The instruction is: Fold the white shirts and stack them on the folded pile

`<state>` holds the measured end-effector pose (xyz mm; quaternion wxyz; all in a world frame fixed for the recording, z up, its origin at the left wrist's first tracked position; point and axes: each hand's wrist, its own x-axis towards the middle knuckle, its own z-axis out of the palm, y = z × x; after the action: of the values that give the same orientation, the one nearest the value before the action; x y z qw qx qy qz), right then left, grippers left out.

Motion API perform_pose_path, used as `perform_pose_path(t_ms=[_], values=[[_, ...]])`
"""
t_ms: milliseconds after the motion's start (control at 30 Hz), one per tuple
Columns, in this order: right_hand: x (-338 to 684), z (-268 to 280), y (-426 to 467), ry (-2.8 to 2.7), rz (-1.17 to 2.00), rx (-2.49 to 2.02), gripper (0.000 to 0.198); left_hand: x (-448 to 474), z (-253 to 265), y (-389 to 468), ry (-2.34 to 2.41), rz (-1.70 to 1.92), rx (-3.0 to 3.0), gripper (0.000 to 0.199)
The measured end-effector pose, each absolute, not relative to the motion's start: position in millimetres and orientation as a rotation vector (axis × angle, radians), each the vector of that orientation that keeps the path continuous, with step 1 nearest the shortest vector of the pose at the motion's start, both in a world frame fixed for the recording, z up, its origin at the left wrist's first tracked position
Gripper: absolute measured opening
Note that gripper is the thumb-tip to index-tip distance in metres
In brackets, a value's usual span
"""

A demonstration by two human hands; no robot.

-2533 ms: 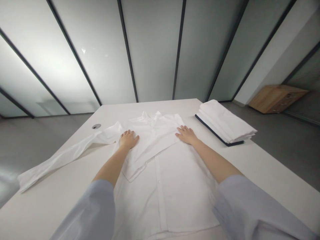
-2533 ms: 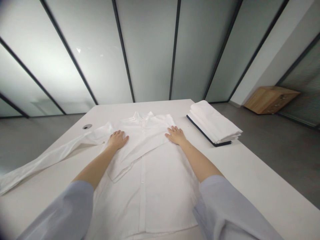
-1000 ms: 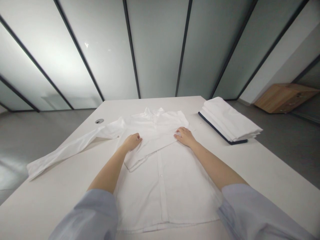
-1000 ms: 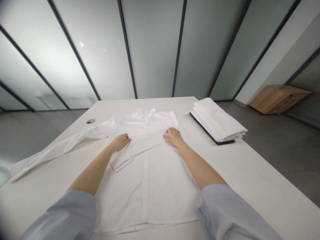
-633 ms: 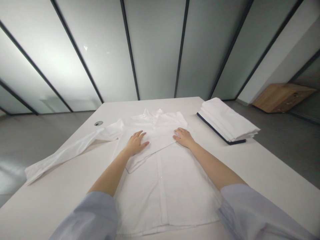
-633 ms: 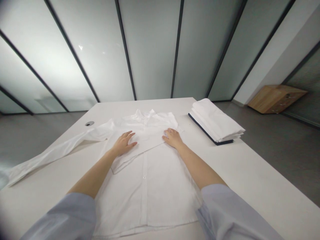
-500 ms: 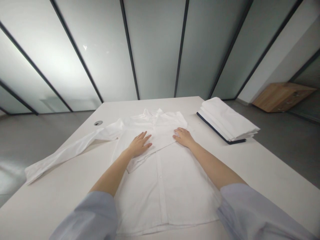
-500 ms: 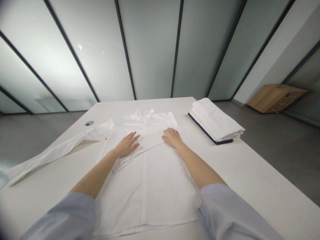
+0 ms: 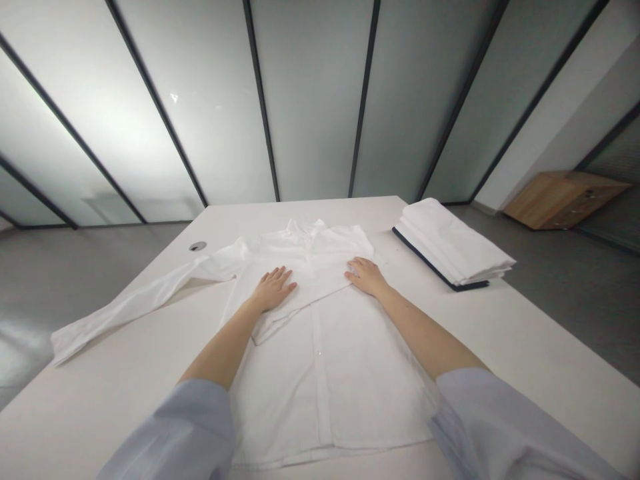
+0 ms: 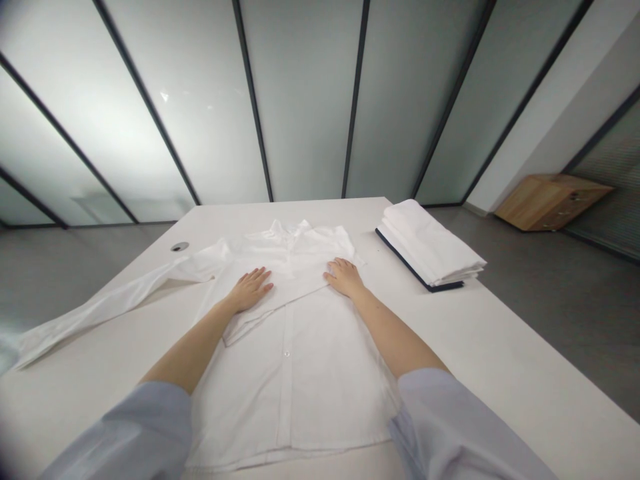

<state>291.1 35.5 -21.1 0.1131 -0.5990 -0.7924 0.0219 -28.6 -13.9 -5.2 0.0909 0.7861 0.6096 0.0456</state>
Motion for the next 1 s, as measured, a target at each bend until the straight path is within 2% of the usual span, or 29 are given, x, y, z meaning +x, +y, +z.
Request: perform_pose_path(t_ms=[167,300,400,467,633,800,933,1000], values=[[292,-21,35,-2.32,0.052,-1.743,0.043,-57,-5,-1,2.13,0.398,2.112,0.044],[292,-21,35,-2.33,0.056,-1.727,0.042,-84,1,6,2.368,0.873,1.679,0.029],[292,-21,36,-2.332,0.06,-1.728,0.043,-101,4,7,2.505,1.321,1.21,0.029],[292,-21,37,-2.331,0.058,-1.73,0.043,-110,4,7,2.543,1.488,0.933,0.035],[294,-25,38,-2.324,0.037,-1.738,0.045,-119,1,8,2.499,1.497,0.705,0.05],[297,-31,41,-2.317,0.024,-1.705,0.043,-125,-1,10,2.469,1.52,0.591,0.053],[299,-34,44,-2.316,0.022,-1.69,0.043,-138,-3,6,2.624,1.322,0.665,0.058],[299,-35,45,-2.308,0.026,-1.683,0.042,-146,-7,5,2.715,1.357,0.634,0.06]])
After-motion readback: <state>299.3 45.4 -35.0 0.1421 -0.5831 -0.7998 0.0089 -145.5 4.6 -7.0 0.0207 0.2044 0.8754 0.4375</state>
